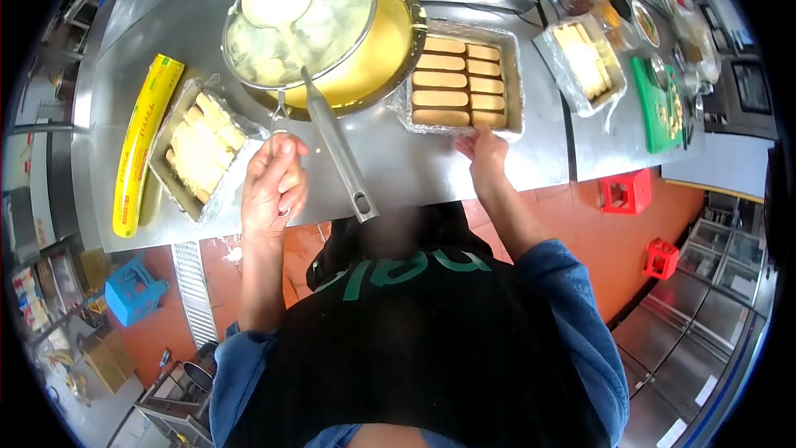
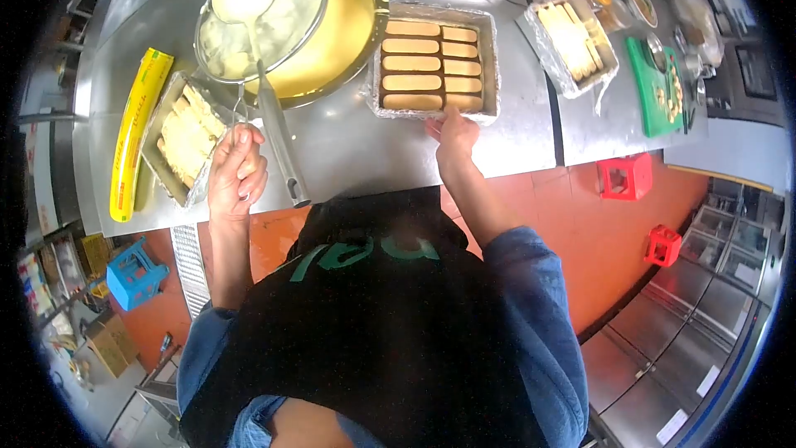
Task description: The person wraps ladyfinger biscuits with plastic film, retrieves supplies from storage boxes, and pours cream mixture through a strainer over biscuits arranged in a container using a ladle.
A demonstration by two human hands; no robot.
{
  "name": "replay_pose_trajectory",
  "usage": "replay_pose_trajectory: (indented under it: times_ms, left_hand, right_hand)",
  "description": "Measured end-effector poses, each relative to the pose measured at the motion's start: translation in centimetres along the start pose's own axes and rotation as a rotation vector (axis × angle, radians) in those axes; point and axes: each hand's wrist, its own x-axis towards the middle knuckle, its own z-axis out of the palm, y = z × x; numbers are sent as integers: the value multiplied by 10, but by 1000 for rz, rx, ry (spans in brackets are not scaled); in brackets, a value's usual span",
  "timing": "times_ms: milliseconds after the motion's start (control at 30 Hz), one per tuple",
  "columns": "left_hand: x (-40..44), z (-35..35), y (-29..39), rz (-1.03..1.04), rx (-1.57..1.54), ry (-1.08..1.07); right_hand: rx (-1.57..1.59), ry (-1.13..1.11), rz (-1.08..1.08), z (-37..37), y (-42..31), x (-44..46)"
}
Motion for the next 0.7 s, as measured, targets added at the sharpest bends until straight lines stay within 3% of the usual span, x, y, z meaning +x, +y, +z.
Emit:
replay_pose_trajectory:
  times_ms: [100, 200, 267, 367, 467, 500, 600, 700]
  left_hand:
    - [3, 2, -5, -2, -7, 12]
    - [7, 4, -10, -13, -21, 27]
    - [12, 12, -14, -19, 7, 69]
    - [15, 30, -24, -28, 37, 118]
    - [14, 43, -33, -11, 74, 99]
    - [12, 48, -32, -24, 89, 98]
    - [9, 55, -33, -15, 106, 27]
    - [4, 63, -29, -60, 146, -92]
  right_hand:
    - [-36, -62, 40, -3, 7, 1]
    - [-225, -405, 214, -11, -26, -53]
    - [-376, -666, -13, -11, -35, -94]
    - [-523, -848, -733, 20, -46, -129]
    - [-375, -869, -935, 52, -63, -132]
    - [-341, -823, -1104, 62, -62, -118]
    - [-358, -778, -798, 59, -116, -131]
    - [-427, -742, -917, 26, -166, -133]
